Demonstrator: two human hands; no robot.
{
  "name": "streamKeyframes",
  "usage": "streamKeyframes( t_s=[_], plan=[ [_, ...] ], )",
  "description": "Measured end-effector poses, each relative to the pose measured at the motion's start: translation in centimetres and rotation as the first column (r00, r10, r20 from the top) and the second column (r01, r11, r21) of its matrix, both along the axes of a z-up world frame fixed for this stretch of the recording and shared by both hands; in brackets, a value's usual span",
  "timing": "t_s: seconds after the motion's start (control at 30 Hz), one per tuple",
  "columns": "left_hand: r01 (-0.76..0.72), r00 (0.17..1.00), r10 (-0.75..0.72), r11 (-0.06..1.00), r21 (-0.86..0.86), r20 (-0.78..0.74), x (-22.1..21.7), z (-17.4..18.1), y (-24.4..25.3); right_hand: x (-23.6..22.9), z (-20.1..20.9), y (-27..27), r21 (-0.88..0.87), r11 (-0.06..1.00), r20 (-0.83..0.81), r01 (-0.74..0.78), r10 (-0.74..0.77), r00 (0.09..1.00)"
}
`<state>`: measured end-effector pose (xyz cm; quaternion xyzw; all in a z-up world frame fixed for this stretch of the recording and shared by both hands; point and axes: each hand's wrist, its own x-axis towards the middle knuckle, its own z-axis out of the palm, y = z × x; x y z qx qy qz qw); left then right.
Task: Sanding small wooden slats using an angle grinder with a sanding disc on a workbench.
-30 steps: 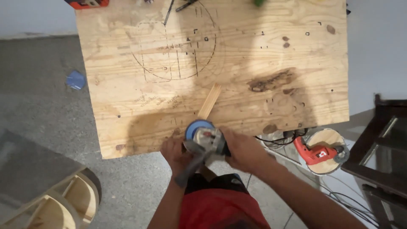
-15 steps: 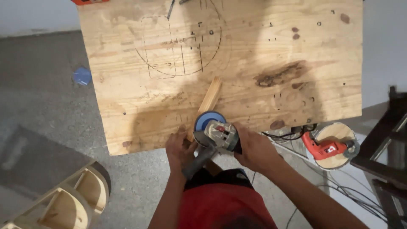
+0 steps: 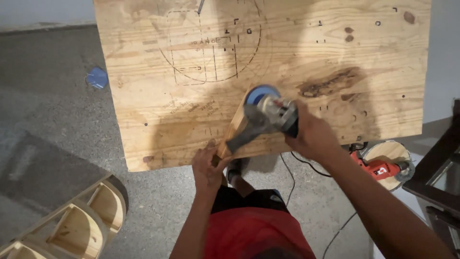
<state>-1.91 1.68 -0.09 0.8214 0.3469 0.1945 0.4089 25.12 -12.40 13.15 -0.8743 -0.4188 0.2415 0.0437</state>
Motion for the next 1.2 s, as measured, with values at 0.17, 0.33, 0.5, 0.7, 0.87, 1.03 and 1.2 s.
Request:
streamKeyframes(
  t_s=[0.17, 0.33, 0.5, 0.7, 0.87, 1.03, 1.2],
  plan=[
    [0.050, 0.998, -0.053, 0.995, -0.084, -0.032, -0.9, -1.6, 0.2, -4.6, -0.2, -1.0, -0.075, 0.991, -0.097, -0.113, 0.106, 0.990],
    [0.070, 0.996, -0.078, 0.984, -0.163, -0.042, -1.3, -2.6, 0.0, -4.8, -0.6, -1.7, 0.049, 0.972, 0.014, -0.231, 0.231, 0.973],
    [0.010, 1.000, -0.010, 1.000, 0.013, -0.001, -0.6, -1.1, -0.2, 1.4, 0.0, 0.0, -0.217, 0.976, 0.015, 0.029, -0.026, 1.000],
    [-0.059, 0.997, 0.061, 0.996, -0.063, 0.038, -0.7, -2.6, -1.0, 5.8, 2.0, -0.9, 0.015, 0.967, -0.008, 0.254, -0.254, 0.967],
    [0.017, 0.999, -0.022, 0.995, -0.102, -0.045, -0.7, -0.2, 0.2, 1.2, 4.2, -2.1, -0.040, 0.954, -0.111, 0.298, -0.301, 0.947],
    [-0.068, 0.996, 0.070, 0.997, 0.030, -0.053, -0.2, 1.2, -0.2, -2.2, 1.1, -3.5, -0.108, 0.972, -0.074, 0.207, -0.215, 0.974],
    [-0.172, 0.981, 0.131, 0.925, 0.338, 0.139, 0.4, 1.3, -0.8, -7.1, 0.7, -3.1, -0.186, 0.980, -0.109, 0.065, -0.086, 0.990]
  ],
)
